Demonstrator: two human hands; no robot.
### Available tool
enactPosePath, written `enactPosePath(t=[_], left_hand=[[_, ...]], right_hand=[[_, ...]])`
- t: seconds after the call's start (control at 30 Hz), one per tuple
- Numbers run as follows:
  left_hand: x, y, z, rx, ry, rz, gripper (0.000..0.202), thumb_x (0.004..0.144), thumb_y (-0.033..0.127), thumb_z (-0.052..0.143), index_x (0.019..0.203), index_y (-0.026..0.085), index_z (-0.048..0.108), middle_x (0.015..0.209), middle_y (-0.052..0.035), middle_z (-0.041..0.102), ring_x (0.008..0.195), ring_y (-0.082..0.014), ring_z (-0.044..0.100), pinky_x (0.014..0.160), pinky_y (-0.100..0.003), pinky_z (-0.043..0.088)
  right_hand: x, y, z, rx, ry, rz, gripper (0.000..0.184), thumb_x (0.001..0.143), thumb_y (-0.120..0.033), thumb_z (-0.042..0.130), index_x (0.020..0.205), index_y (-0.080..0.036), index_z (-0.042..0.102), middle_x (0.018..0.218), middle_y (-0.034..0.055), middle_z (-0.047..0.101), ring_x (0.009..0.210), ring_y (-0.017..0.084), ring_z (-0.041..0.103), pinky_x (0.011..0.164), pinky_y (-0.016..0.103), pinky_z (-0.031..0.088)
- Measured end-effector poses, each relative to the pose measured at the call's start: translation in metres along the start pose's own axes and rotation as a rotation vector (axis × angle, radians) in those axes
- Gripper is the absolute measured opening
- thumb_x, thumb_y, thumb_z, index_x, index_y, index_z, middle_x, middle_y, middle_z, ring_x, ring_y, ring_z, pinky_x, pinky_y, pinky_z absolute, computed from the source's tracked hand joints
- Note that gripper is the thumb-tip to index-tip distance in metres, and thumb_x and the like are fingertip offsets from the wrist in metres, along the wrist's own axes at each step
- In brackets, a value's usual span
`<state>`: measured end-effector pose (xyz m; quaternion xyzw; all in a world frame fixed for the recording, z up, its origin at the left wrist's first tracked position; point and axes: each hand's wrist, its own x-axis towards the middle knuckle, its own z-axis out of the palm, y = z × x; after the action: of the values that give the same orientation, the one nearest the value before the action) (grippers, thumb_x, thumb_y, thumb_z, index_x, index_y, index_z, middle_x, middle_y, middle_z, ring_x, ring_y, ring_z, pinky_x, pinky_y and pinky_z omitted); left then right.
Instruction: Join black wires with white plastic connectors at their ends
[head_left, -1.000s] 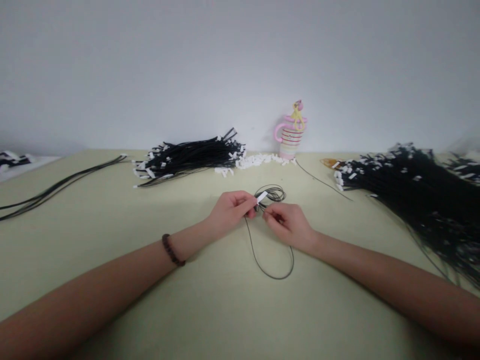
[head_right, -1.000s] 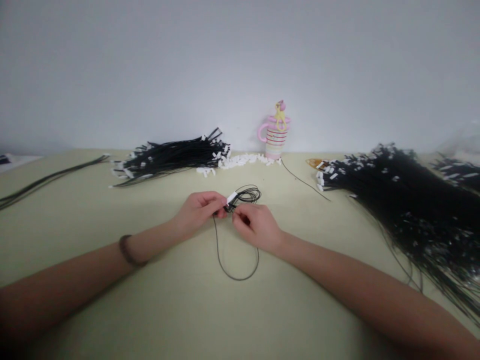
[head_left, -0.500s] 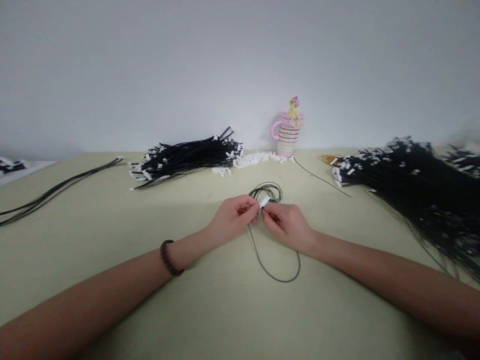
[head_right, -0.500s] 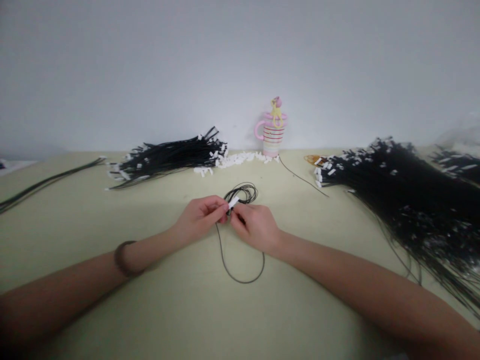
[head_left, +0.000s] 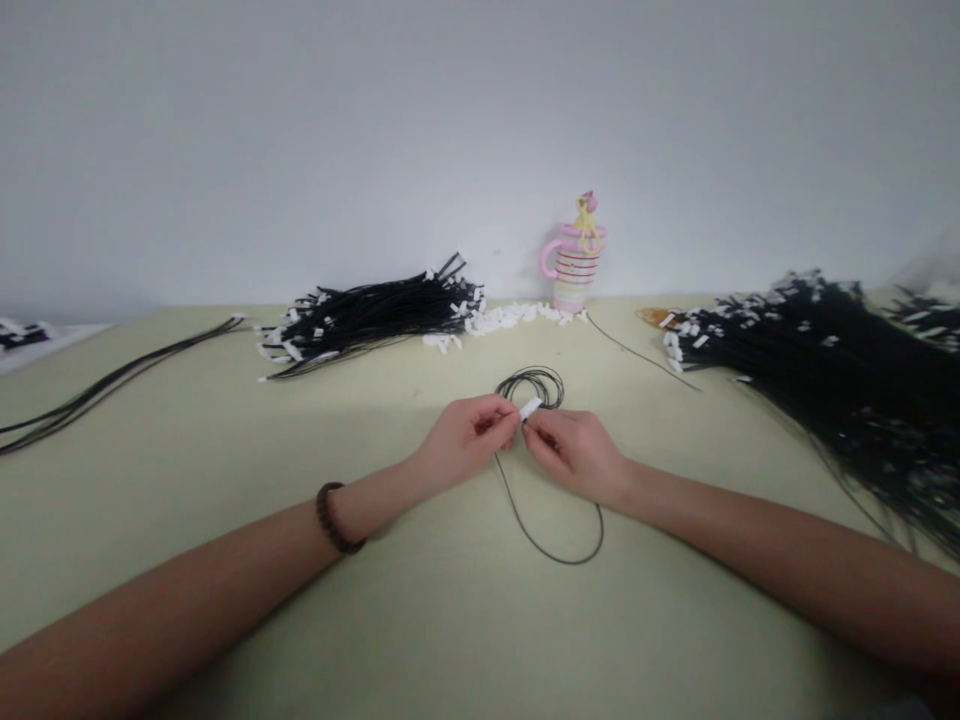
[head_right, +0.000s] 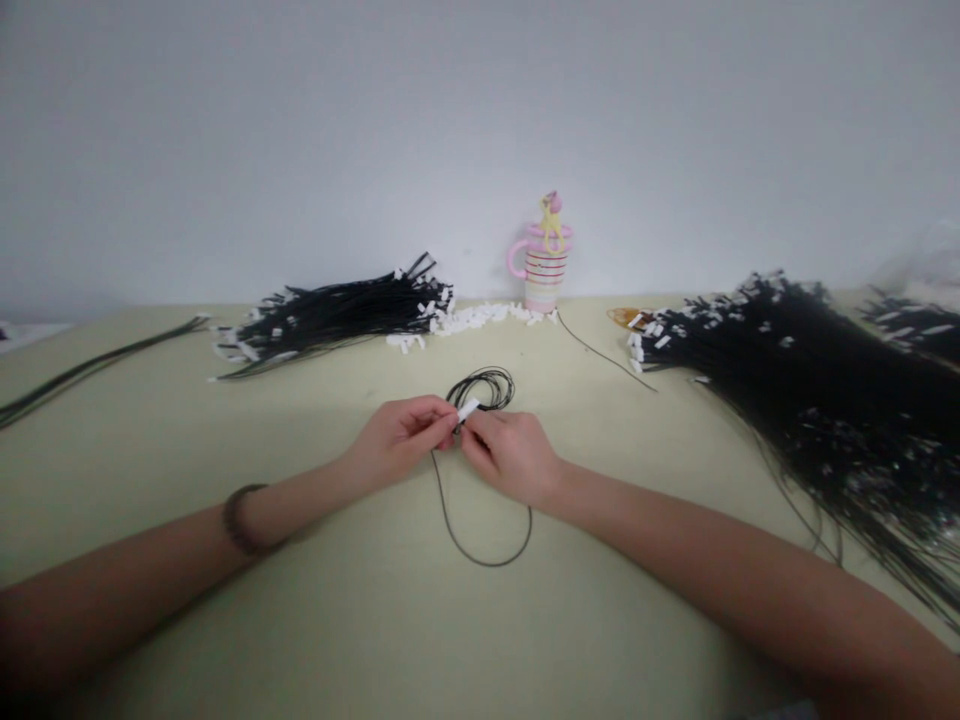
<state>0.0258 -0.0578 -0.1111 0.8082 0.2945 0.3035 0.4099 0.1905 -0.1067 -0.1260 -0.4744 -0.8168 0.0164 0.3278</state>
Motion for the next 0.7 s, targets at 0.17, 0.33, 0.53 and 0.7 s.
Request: enactPosePath(t=[0.17, 0.33, 0.53, 0.7], left_hand=[[0.001, -0.001, 0.000, -0.024, 0.013, 0.000, 0.019, 0.078, 0.029, 0.046, 0.072, 0.015, 0.058, 0.058, 0.0027, 0.052, 0.053, -0.0076, 0.046, 0.052, -0.017, 0.035], [0.004, -0.001, 0.001, -0.068, 0.029, -0.051, 0.022, 0.078, 0.033, 0.046, 0.074, 0.015, 0.057, 0.057, 0.0025, 0.052, 0.053, -0.0080, 0.046, 0.051, -0.018, 0.034], [0.008, -0.004, 0.000, -0.147, 0.126, -0.111, 0.023, 0.077, 0.035, 0.048, 0.070, 0.014, 0.056, 0.056, 0.0027, 0.052, 0.054, -0.0076, 0.046, 0.055, -0.019, 0.035], [0.014, -0.013, -0.004, -0.367, 0.237, -0.145, 0.022, 0.075, 0.033, 0.050, 0.066, 0.014, 0.054, 0.054, 0.0028, 0.049, 0.055, -0.0081, 0.047, 0.057, -0.021, 0.037]], right_hand=[[-0.001, 0.001, 0.000, 0.007, -0.002, -0.008, 0.018, 0.084, -0.019, 0.037, 0.072, -0.014, 0.051, 0.064, 0.0012, 0.051, 0.055, 0.008, 0.043, 0.053, 0.019, 0.028], [0.002, 0.001, 0.001, 0.010, 0.000, 0.021, 0.021, 0.085, -0.022, 0.036, 0.073, -0.014, 0.051, 0.064, 0.0015, 0.050, 0.056, 0.009, 0.043, 0.054, 0.020, 0.029], [0.003, 0.001, 0.001, 0.028, 0.031, 0.028, 0.020, 0.082, -0.021, 0.039, 0.066, -0.014, 0.047, 0.058, -0.0006, 0.046, 0.052, 0.007, 0.039, 0.051, 0.019, 0.026], [0.003, -0.002, 0.000, 0.065, 0.016, 0.053, 0.018, 0.079, -0.019, 0.042, 0.064, -0.014, 0.049, 0.058, -0.0005, 0.047, 0.053, 0.008, 0.041, 0.051, 0.019, 0.029]])
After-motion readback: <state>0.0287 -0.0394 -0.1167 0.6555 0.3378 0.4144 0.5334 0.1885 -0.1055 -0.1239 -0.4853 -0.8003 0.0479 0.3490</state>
